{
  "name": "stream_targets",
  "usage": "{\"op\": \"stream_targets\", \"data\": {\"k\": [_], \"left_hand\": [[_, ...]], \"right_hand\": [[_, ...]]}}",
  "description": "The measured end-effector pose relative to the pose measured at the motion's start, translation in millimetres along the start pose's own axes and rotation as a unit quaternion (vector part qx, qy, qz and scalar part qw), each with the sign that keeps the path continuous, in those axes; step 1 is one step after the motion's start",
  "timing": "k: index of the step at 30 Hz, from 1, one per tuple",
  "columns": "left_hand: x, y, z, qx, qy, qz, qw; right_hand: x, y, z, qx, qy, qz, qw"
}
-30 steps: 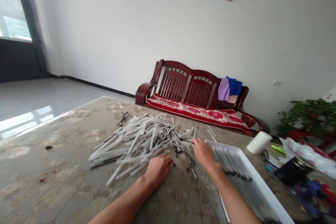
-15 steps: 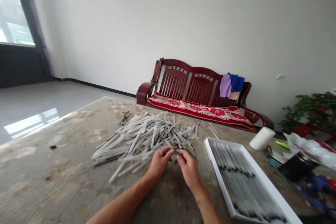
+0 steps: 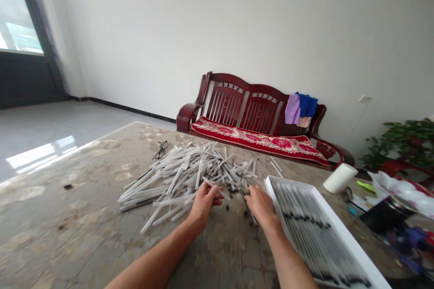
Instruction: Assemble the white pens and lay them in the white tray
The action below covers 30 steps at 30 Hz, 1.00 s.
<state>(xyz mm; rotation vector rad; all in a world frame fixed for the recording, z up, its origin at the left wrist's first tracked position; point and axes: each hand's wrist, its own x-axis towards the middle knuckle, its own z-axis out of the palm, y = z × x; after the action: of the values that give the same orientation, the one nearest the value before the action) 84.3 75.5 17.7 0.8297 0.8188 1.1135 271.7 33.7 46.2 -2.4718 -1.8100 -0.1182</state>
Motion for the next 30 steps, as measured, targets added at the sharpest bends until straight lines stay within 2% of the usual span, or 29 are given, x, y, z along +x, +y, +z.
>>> {"op": "stream_targets", "data": {"k": [6, 10, 13, 15, 16, 18, 20, 22, 24, 26, 30], "left_hand": [[2, -3, -4.0, -0.047, 0.002, -0.013, 0.999], [3, -2, -3.5, -0.091, 0.015, -0.021, 0.996], [3, 0, -2.1, -0.132, 0.025, -0.039, 0.99], [3, 3, -1.2, -0.158, 0.032, -0.054, 0.985], [3, 3, -0.9, -0.17, 0.035, -0.059, 0.983], [3, 5, -0.6, -0.187, 0.039, -0.066, 0.979], [4, 5, -0.5, -0.198, 0.044, -0.071, 0.977], [3, 6, -0.4, -0.204, 0.049, -0.078, 0.975], [3, 5, 0.1, -0.206, 0.055, -0.082, 0.973], [2, 5, 1.0, -0.206, 0.061, -0.085, 0.973], [0, 6, 2.8, -0.205, 0.06, -0.088, 0.973]], "right_hand": [[1, -11, -12, -0.045, -0.046, 0.006, 0.998], [-9, -3, -12, 0.003, 0.004, 0.004, 1.0], [-18, -1, -5, 0.146, 0.062, 0.021, 0.987], [-23, -7, 1, 0.323, 0.088, 0.038, 0.942], [-26, -11, 4, 0.419, 0.097, 0.046, 0.902], [-29, -22, 9, 0.58, 0.121, 0.058, 0.803], [-32, -32, 14, 0.676, 0.152, 0.069, 0.718], [-33, -39, 17, 0.724, 0.173, 0.079, 0.663], [-33, -43, 19, 0.749, 0.186, 0.08, 0.631], [-33, -45, 20, 0.759, 0.194, 0.074, 0.617], [-35, -48, 21, 0.739, 0.179, 0.066, 0.647]]}}
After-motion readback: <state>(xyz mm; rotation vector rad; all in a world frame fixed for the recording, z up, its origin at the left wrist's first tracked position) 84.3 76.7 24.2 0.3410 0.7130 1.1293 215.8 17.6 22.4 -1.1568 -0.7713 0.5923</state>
